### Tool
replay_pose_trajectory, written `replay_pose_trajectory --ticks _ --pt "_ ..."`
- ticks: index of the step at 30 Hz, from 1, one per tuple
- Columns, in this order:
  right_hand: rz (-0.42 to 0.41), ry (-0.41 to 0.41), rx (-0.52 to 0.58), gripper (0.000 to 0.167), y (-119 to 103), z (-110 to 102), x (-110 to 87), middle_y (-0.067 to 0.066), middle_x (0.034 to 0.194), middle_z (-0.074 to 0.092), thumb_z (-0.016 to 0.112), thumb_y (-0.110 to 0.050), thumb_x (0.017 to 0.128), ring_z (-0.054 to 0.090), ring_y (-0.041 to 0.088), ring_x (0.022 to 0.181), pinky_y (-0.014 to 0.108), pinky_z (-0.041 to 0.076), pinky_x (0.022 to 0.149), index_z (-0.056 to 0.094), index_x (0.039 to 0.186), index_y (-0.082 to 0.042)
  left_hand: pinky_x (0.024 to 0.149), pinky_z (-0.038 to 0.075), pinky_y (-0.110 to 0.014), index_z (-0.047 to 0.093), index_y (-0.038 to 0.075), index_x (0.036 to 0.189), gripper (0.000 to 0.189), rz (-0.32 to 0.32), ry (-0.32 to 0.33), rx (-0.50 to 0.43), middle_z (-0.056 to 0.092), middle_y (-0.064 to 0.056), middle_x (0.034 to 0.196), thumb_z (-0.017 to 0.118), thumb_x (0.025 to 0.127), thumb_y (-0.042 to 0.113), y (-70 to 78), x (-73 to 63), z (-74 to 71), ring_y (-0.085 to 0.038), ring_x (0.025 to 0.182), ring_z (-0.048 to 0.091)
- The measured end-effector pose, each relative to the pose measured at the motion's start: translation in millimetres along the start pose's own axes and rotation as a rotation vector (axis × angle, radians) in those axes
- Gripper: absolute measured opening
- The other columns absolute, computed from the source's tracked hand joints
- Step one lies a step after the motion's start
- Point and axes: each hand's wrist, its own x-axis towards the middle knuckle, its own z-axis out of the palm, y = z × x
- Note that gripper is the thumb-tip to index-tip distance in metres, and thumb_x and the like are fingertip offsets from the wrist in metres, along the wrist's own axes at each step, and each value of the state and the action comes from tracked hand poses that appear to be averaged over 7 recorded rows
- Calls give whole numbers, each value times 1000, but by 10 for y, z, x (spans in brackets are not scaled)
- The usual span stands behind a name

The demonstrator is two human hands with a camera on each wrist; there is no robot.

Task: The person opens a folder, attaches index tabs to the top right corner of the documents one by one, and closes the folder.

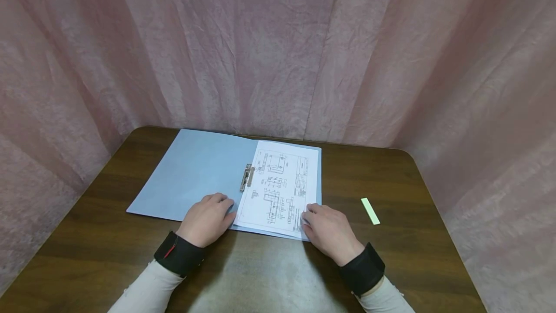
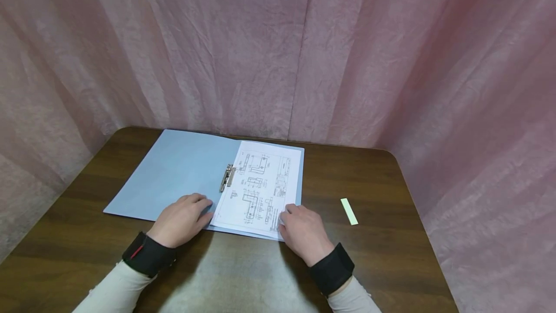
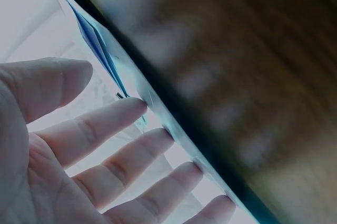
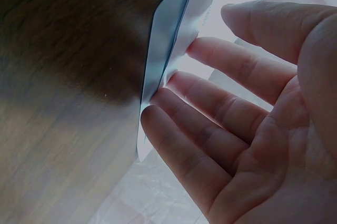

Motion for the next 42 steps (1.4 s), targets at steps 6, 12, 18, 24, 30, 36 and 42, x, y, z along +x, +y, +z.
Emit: replay_pose_trajectory --ticks 6,12,18,24,30,36,42 --pt "3 -7 3 23 -17 -2 -3 5 109 76 90 -26 95 60 19 83 34 54 75 85 112 -12 94 61 -55 81 2 123 33 8 -14 12 75 -20 125 83 101 26 -3 -7 -19 -40 115 71" --pt "2 13 2 20 -23 -15 -14 4 108 76 89 -25 95 59 18 82 34 54 74 84 109 -12 91 62 -55 82 4 123 32 11 -26 22 75 -18 124 83 101 28 -9 -8 -29 -39 113 71" --pt "0 22 9 18 -29 -9 -28 4 106 75 90 -25 95 58 18 81 34 53 73 84 106 -12 86 63 -54 82 6 124 32 16 -34 25 75 -17 124 82 102 29 -22 -5 -20 -37 110 71" --pt "13 12 11 18 -40 2 -13 4 103 74 90 -24 95 57 19 80 33 51 72 83 106 -11 85 63 -55 82 5 123 32 15 -26 39 76 -16 123 82 102 29 -40 12 -26 -37 109 71" --pt "16 29 14 18 -54 -2 -14 6 107 75 89 -23 95 61 20 84 35 55 75 83 107 -10 88 61 -59 80 4 126 37 -3 -14 43 75 -18 126 83 101 30 -47 42 -44 -39 112 71" --pt "27 20 31 27 -52 -7 -46 11 124 77 88 -24 96 72 27 108 44 61 93 82 118 -8 91 60 -60 80 4 128 39 1 21 59 75 -20 126 84 100 31 -43 55 -48 -41 113 71" --pt "46 1 53 38 -36 -33 -118 15 138 73 88 -24 97 69 31 129 49 58 104 80 128 -6 96 59 -61 78 4 131 43 3 36 58 74 -20 129 85 100 32 -12 61 -58 -42 117 69"
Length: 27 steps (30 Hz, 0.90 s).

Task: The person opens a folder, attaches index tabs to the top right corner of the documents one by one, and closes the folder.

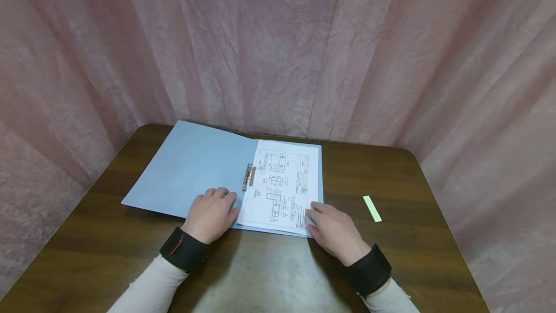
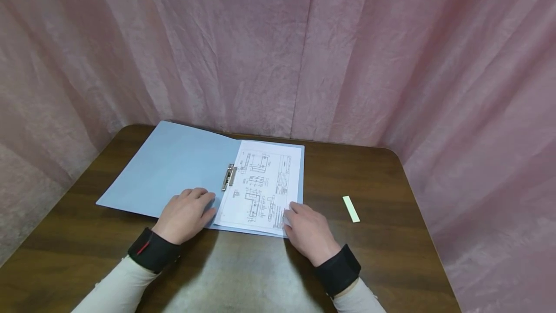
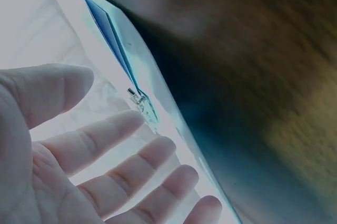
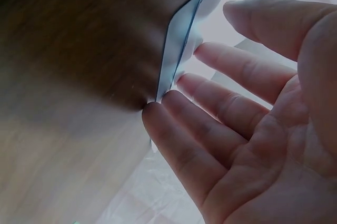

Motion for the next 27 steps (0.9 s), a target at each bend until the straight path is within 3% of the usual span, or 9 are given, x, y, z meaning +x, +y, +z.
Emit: replay_pose_trajectory --ticks 13,27 --pt "45 38 10 31 41 -3 -199 14 136 73 91 -22 94 71 31 126 48 61 96 78 118 -6 102 56 -61 78 6 131 44 51 14 -19 73 -19 133 88 97 31 199 22 22 -40 124 68" --pt "105 3 32 41 73 -45 -250 14 138 74 90 -24 95 70 32 128 50 60 100 79 129 -2 105 54 -58 77 8 130 43 200 33 -20 73 -15 134 89 96 32 447 32 42 -37 127 68"
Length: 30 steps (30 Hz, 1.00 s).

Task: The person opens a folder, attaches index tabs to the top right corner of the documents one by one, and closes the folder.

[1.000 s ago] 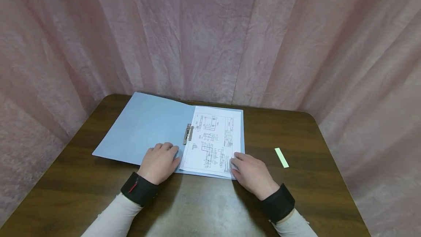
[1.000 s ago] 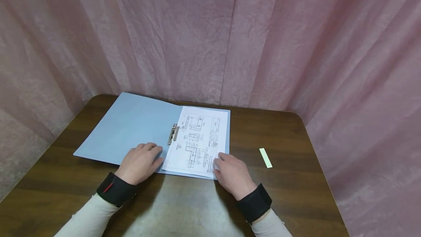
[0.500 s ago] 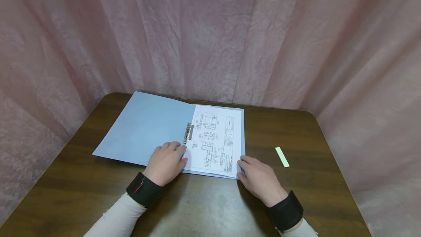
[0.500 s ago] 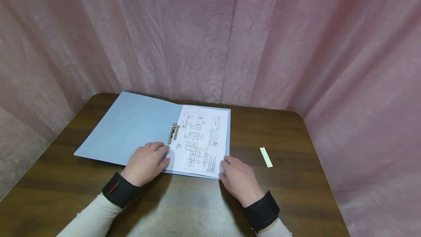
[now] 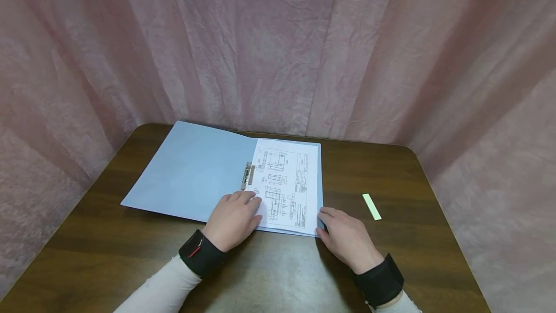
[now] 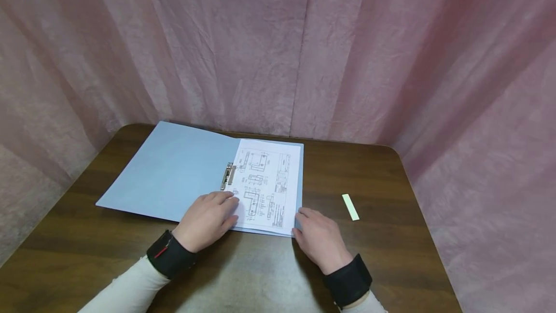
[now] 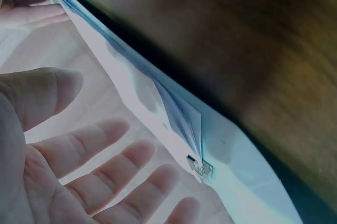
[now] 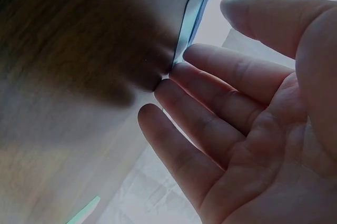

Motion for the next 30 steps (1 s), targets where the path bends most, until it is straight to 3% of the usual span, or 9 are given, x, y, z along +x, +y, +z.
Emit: replay_pose_trajectory --ticks 8,15,21,30 --pt "0 14 -11 40 -8 15 -6 13 137 74 90 -24 95 71 31 128 49 59 100 80 127 -2 94 61 -52 78 7 126 40 -10 -52 -2 73 -15 131 88 97 33 5 -1 65 -34 120 69" --pt "12 30 -12 38 51 -16 -43 13 136 74 89 -23 96 71 30 127 49 60 98 80 128 -4 89 62 -51 78 6 121 38 10 -35 -6 74 -15 127 91 95 31 -22 -13 101 -34 115 70" --pt "35 105 -29 35 258 -117 -120 14 135 75 87 -20 97 72 33 124 52 61 94 80 127 -3 86 62 -51 79 6 119 38 8 -40 -1 75 -14 125 91 94 32 -36 -16 77 -34 112 70" --pt "151 157 -40 43 623 -272 -283 21 138 72 84 -19 99 68 43 126 59 60 92 74 136 1 85 62 -51 79 5 119 36 24 -44 -17 75 -15 125 89 96 32 -40 2 56 -34 112 71"
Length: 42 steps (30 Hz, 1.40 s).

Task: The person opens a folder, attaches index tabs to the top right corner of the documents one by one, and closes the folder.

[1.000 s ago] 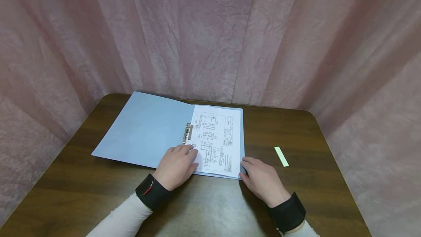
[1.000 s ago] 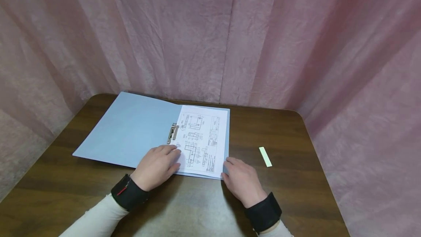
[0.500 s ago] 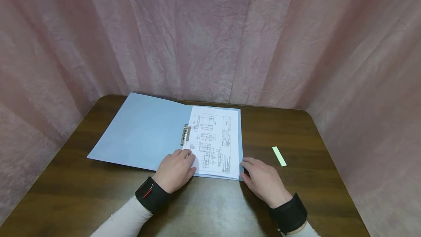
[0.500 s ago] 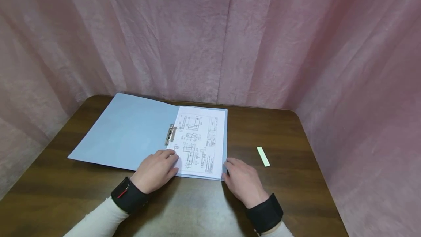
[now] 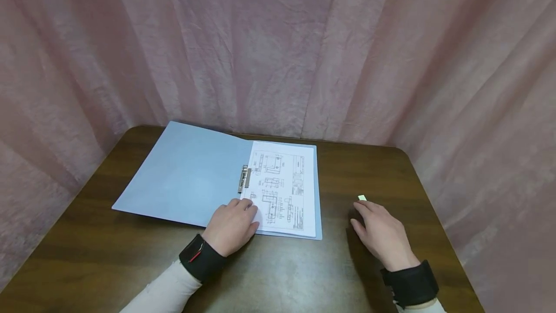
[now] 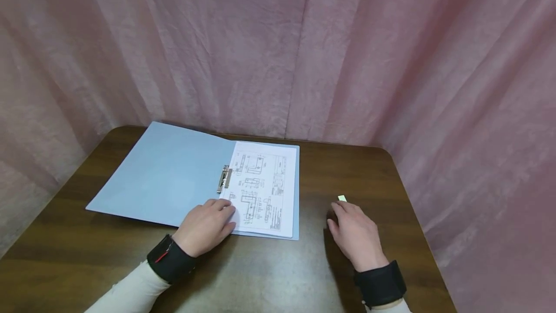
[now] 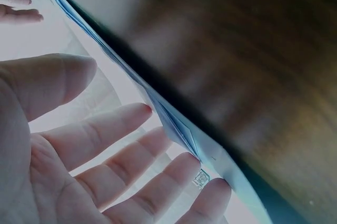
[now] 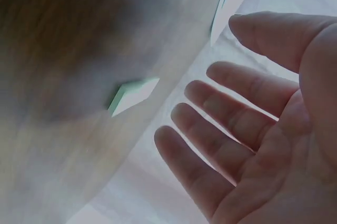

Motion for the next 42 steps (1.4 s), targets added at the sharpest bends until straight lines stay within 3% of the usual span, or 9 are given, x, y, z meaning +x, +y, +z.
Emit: replay_pose_trajectory --ticks 8,19,28,36,42 --pt "86 20 17 54 179 -50 17 27 138 69 85 -20 97 68 49 121 64 59 86 68 143 3 81 62 -49 79 4 117 35 10 9 -1 75 -15 122 89 96 30 4 -9 -13 -34 109 71" --pt "163 -44 37 64 319 20 118 32 135 68 87 -26 96 71 51 112 64 60 80 63 146 7 78 62 -46 80 6 117 35 15 10 15 76 -14 121 89 96 32 1 -15 -1 -31 105 71" --pt "185 -115 27 59 369 84 177 28 121 72 87 -26 96 73 44 102 59 59 78 67 140 8 78 62 -45 80 5 118 36 13 8 22 76 -14 120 89 96 33 8 -21 -8 -31 103 71" --pt "176 -101 12 39 411 152 248 14 94 66 88 -23 94 65 30 78 48 54 64 77 120 4 75 61 -44 79 6 117 36 15 7 34 75 -13 119 89 96 34 0 -18 6 -29 101 70" --pt "198 -84 23 31 436 181 286 14 93 67 87 -21 95 65 31 79 50 55 65 79 114 3 74 61 -43 79 7 118 36 21 9 38 75 -12 118 89 96 34 -1 -23 14 -29 101 71"
